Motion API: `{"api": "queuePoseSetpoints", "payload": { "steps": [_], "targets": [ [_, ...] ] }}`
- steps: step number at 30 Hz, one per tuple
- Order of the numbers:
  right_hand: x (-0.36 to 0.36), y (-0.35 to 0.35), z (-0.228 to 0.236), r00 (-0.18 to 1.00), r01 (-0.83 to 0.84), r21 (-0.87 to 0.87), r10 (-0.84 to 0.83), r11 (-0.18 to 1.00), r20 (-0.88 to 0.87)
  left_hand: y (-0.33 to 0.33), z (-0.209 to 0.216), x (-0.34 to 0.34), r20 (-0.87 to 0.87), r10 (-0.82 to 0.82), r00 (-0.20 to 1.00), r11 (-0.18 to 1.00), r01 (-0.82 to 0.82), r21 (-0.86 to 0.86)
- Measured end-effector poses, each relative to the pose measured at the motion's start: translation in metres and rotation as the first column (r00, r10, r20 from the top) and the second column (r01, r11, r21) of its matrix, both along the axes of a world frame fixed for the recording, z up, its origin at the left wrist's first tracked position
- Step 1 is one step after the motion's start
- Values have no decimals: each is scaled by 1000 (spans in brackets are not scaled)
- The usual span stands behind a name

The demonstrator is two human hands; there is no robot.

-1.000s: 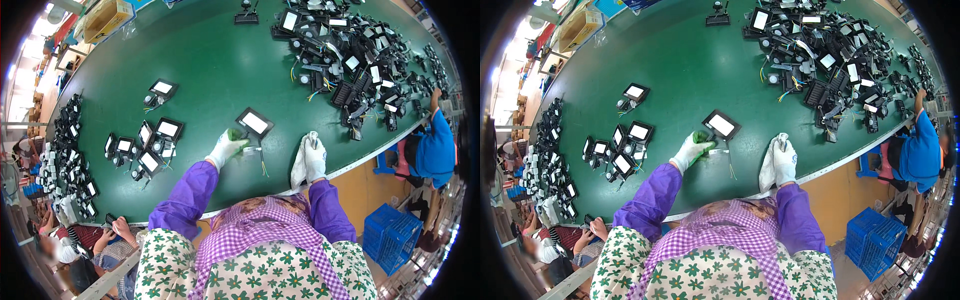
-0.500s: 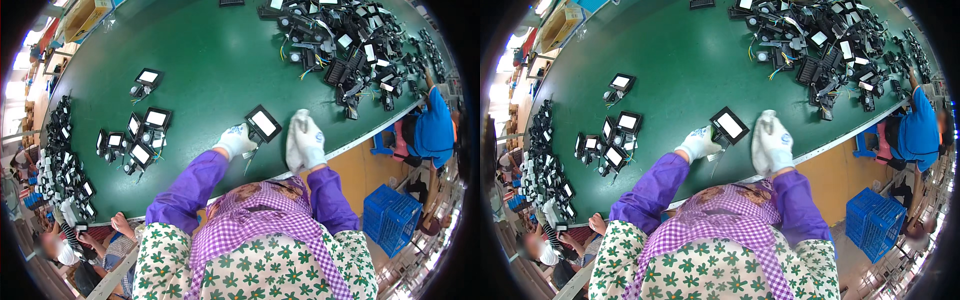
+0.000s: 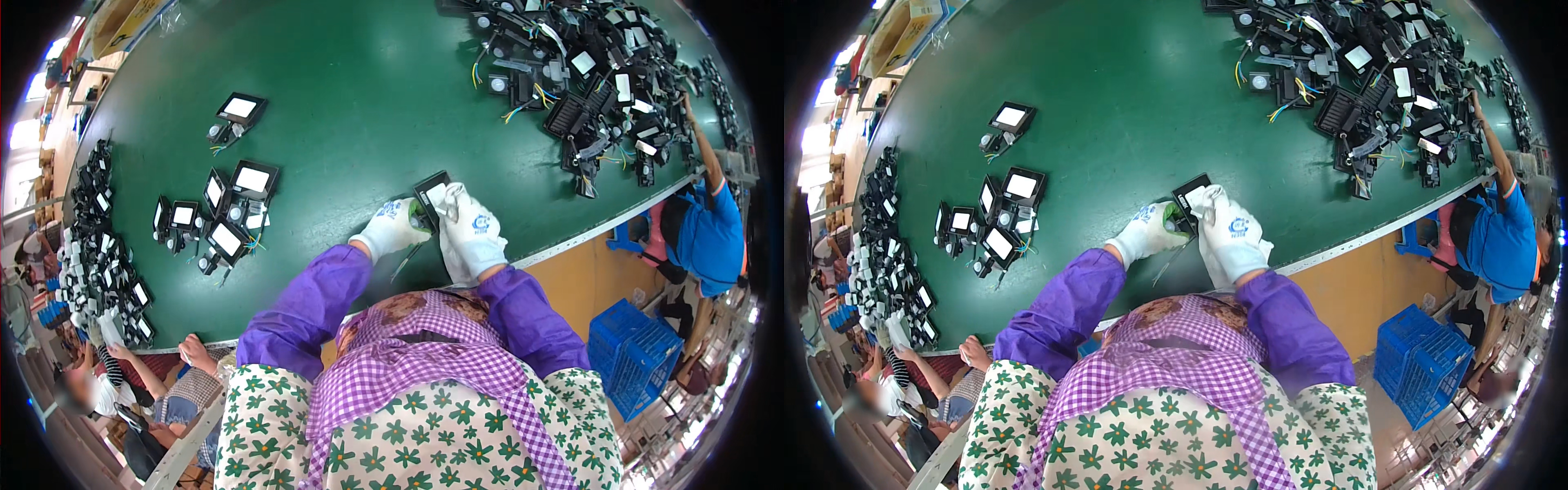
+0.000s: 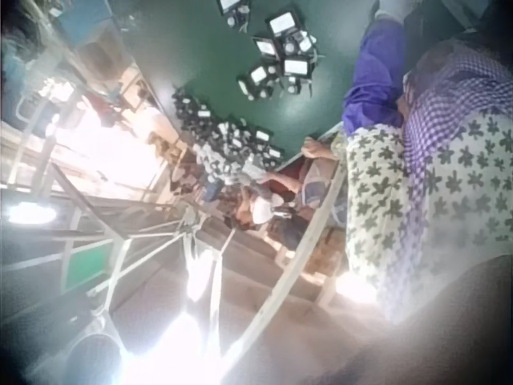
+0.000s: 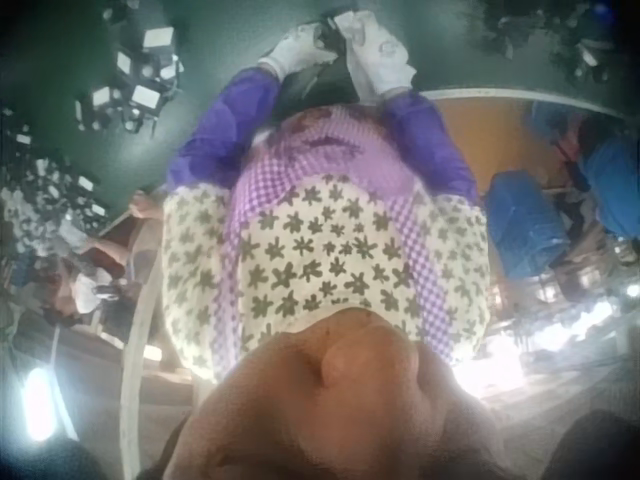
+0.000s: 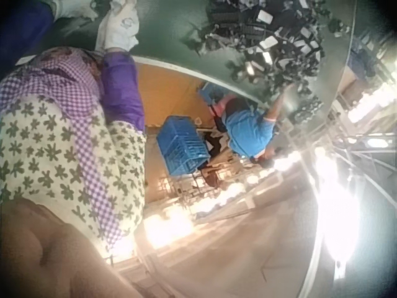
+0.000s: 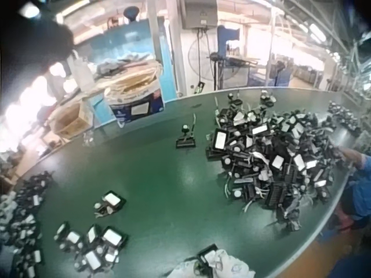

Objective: Wiping and cleaning small LED floodlight housings on a production line.

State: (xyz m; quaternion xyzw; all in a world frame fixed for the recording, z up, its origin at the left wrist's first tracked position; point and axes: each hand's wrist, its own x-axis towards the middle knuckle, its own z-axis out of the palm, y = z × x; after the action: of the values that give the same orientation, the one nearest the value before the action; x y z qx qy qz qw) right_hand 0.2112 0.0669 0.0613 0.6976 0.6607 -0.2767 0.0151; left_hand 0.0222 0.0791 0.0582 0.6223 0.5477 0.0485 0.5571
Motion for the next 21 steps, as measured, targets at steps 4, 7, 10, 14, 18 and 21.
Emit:
{"api": "queuePoseSetpoints", "payload": {
  "steps": [4, 7, 10, 14, 18, 21],
  "targets": [
    [-5, 12, -16, 989, -77, 280, 107, 957, -97, 3, -15, 1, -171, -108, 979, 993, 114, 25],
    [-14, 86, -6, 978, 75, 43, -65, 996, -198, 15, 5, 5, -150, -205, 967, 978, 206, -10],
    [-10, 75, -14, 981, 91, 85, -75, 992, -179, 10, -4, 1, -107, -113, 988, 993, 108, -52],
    [37, -5, -30, 993, -19, 92, 29, 996, -117, 11, 3, 2, 7, -1, 1000, 987, 2, -162],
    [11, 37, -4, 979, 12, 94, 7, 995, -201, 19, -6, 2, -25, -81, 996, 986, 77, -146],
    [-10, 66, 0, 977, -72, 340, 135, 938, -166, 31, 8, 10, -106, -170, 980, 968, 146, -202]
  ]
}}
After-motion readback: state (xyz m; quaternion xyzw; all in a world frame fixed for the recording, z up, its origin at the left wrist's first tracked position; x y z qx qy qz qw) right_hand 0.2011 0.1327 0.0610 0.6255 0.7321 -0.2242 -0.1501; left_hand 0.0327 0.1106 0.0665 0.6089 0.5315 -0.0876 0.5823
